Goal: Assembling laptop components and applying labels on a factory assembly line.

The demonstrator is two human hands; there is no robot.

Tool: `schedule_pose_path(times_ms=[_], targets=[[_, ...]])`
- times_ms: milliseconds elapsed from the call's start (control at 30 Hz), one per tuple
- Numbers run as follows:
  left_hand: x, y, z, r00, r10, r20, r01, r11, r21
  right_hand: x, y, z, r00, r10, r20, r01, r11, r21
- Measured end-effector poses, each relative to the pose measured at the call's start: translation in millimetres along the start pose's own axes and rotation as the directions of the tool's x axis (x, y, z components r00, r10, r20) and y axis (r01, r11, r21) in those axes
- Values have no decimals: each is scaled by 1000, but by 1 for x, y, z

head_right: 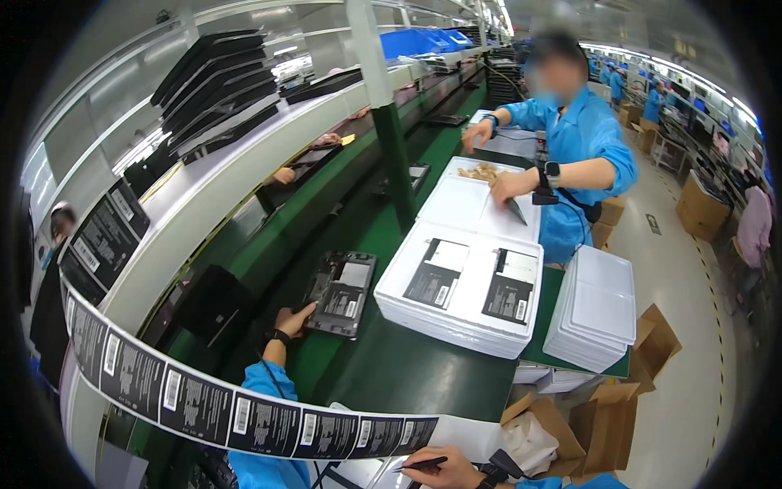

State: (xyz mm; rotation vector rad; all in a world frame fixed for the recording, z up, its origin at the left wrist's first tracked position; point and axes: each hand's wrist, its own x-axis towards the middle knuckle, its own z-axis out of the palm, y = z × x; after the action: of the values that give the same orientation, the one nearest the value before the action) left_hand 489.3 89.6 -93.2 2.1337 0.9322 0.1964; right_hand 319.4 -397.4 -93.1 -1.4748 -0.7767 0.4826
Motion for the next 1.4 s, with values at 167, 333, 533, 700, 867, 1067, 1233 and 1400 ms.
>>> schedule_pose_path(times_ms=[167, 333, 533, 700, 867, 1067, 1233, 1400], targets=[[-61, 45, -1, 965, 31, -260, -91, 971, -222, -4, 8, -6, 1000, -8, 13, 7, 999, 38], [-97, 11, -58, 950, 149, -274, -109, 981, 158, -8, 4, -6, 999, -38, 15, 37, 998, 45], [-307, -35, -112, 961, 16, -275, -199, 731, -653, -1, 17, -14, 994, -102, 47, 93, 983, 161], [-466, -80, -106, 971, -226, 76, 223, 746, -627, -4, 14, -33, 999, 48, 17, -51, 922, 383], [-567, -91, -63, 920, -335, 205, 392, 743, -542, 4, -21, -27, 992, -121, 28, 89, 851, 518], [-575, -75, -50, 984, -81, -162, 102, 986, 130, 5, -37, 8, 932, -73, 355, -79, 916, 394], [-548, -59, -13, 899, 295, -325, -232, 948, 217, -1, -60, 48, 904, 47, 425, -167, 953, 251], [-532, -65, 4, 918, 237, -318, -200, 969, 144, 2, -57, 71, 849, 50, 525, -68, 998, 15]])
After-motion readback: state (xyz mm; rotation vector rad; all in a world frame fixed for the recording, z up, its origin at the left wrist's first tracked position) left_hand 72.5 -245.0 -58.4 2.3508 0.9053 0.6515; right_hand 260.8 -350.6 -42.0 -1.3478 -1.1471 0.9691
